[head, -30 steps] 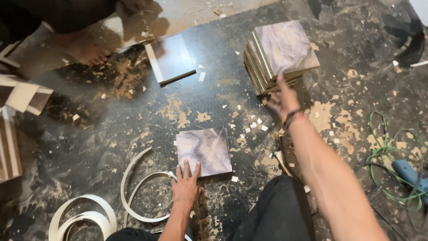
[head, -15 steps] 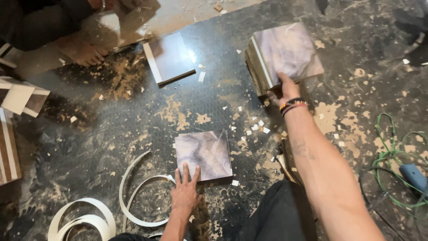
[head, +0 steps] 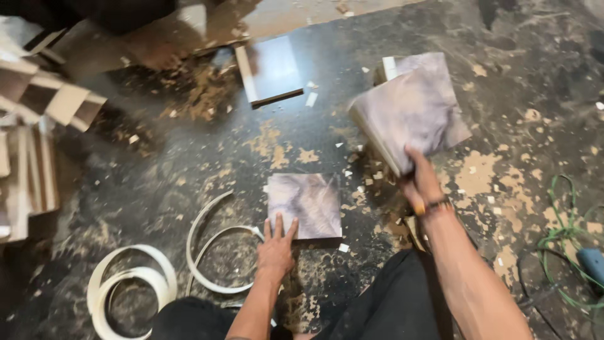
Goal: The person sits on the floor and applies white edge banding to the edges of small square wooden boards. They align the banding, use a hand-held edge banding tool to press it on, and trim the excess with a utility knife. The person repeats this process on multiple boards, stacking the finished pieces.
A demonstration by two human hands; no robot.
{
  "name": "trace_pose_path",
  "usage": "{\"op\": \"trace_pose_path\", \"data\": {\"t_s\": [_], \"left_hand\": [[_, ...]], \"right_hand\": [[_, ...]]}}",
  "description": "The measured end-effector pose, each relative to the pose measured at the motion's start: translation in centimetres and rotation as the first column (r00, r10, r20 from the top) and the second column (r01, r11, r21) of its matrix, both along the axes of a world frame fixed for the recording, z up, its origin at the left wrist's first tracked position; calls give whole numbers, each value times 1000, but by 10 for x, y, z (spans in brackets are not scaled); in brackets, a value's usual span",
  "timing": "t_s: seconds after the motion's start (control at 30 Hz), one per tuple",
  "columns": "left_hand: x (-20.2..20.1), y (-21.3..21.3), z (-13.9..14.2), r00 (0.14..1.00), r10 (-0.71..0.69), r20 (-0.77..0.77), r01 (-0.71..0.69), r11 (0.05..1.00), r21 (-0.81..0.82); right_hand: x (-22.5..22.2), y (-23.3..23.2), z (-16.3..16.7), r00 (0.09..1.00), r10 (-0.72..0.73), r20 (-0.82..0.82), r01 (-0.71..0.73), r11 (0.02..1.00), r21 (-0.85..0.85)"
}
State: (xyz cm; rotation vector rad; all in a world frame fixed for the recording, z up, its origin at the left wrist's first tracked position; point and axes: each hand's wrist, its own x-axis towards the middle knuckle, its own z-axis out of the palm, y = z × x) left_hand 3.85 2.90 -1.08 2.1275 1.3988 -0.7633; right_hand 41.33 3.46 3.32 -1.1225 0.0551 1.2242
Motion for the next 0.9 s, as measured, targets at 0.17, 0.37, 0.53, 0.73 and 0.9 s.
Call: {"op": "trace_pose_path", "data": {"t_s": [0.17,0.37,0.53,0.73,0.9], "left_hand": [[-35,25,-39,753,260,605,-336,942,13],[-62,37,-25,106,703,703,-702,554,-448],[-17,24,-1,716,490,498,-543,839,-45],[-17,23,8,740,487,464,-544,839,-12],[-15,27,17,762,561,324,-571,818,-73]], "right_hand": [[-55,-59,-22,874,443,198,-432,896,-98],[-119,-35,-29,639,721,268,-661,693,-288],[-129,-26,-12,-7,810,586,-380,540,-751],[-38,15,-1,808,415,418,-284,896,-341],[28,64,10,1000,-6,7,7,987,-158]]}}
